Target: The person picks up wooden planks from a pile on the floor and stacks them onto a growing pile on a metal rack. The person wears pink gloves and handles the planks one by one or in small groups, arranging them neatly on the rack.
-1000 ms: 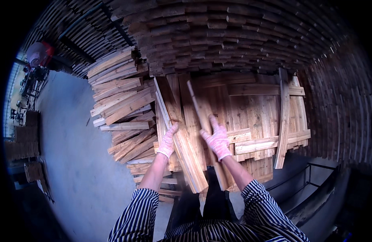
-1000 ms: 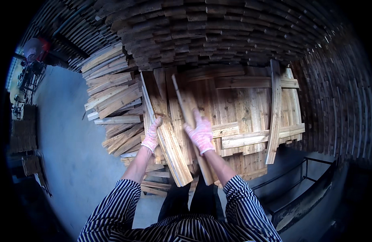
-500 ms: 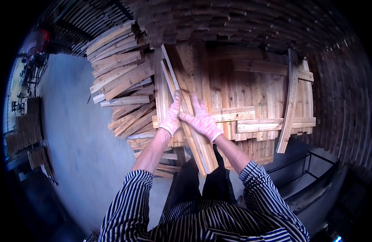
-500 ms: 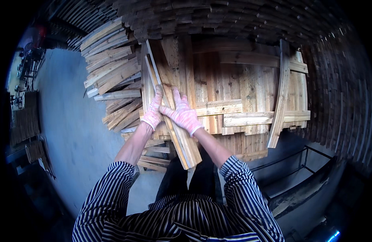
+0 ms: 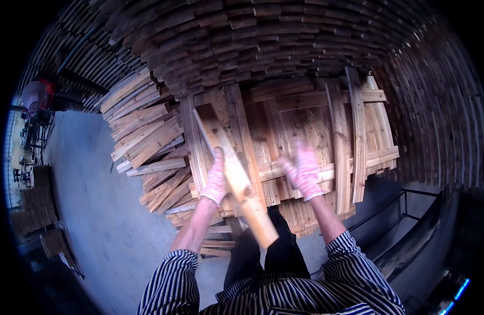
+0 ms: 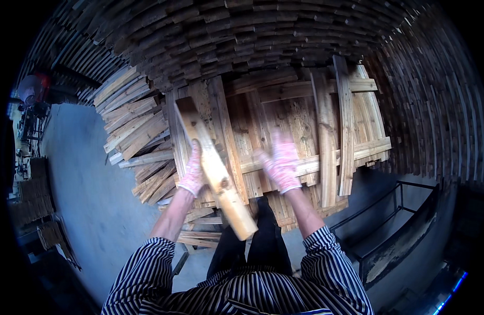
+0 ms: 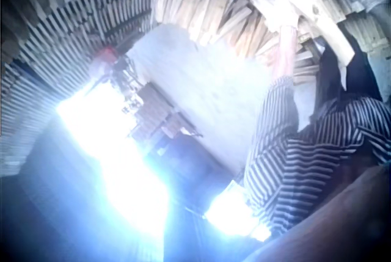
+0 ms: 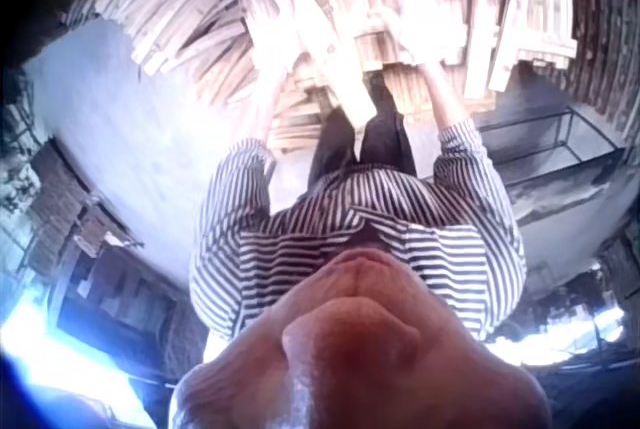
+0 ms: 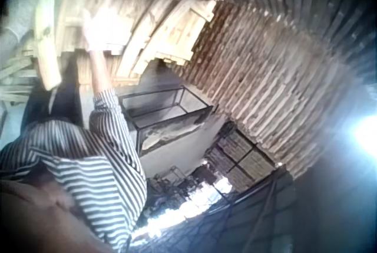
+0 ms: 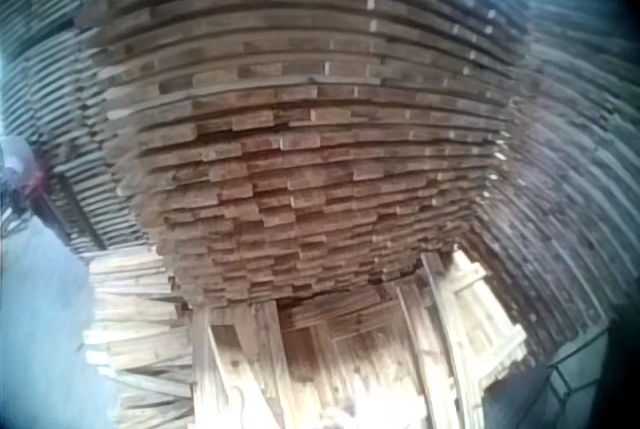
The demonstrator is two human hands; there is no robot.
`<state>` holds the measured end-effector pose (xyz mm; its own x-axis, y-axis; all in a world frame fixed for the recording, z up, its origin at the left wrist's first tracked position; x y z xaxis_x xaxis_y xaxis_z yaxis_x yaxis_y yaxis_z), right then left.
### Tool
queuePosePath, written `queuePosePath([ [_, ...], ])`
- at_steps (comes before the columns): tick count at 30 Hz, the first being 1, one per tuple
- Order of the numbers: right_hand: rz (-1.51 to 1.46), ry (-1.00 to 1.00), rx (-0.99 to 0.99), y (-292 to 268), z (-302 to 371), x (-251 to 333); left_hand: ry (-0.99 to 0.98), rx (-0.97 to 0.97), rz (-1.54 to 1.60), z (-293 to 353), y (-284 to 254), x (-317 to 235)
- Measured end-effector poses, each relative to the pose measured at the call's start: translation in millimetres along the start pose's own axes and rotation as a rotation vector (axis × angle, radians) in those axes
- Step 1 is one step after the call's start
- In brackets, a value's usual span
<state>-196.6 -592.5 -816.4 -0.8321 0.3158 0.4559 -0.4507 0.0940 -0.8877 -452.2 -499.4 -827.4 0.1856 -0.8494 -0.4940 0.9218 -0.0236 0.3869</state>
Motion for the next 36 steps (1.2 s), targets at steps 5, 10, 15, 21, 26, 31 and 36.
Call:
queuePosePath([
  [5,-0.355,0.101,0.362,32.1,3.9,64.2,0.199,0.041,-0.354,-18.5,52.6,6.7],
  [10,-0.241,0.177,0.107,55.3,-38.4,21.0,0.529,-0.713,-0.751,-25.6,-86.5,-45.0],
  [15,-0.122,0.097,0.115,111.2,-87.9,30.5,0.181,-0.572,-0.857,-66.8,-133.9,-40.1],
  [21,-0.146,0.057,0.104,128.5,-69.1,43.8,0.108,-0.349,-0.788,-64.4,-166.6,-25.3],
  [26,-0.138,-0.085,-0.018,136.6,-55.2,61.6,0.305,-0.385,-0.756,-46.9,-219.3,-30.1],
  [31,0.094,-0.166,-0.121,133.0,-70.9,39.1,0.486,-0.854,0.021,29.8,-304.9,39.1],
  [36,0.131,-0.164,-0.048,140.3,-61.7,48.3,0.128,-1.040,-0.438,157.1,-435.1,291.7],
])
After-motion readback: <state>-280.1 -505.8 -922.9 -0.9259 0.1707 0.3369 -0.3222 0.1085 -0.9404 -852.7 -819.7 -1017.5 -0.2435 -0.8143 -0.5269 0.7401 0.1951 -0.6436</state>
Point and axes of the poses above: each hand's wrist, its own z-axis away from the middle knuckle, its own y-axis out of the palm, x = y × z, the point moved 2 cm from there along -z, towards the middle knuckle, and after that the axes turned 3 degrees about -y, right-handed, at the moved point
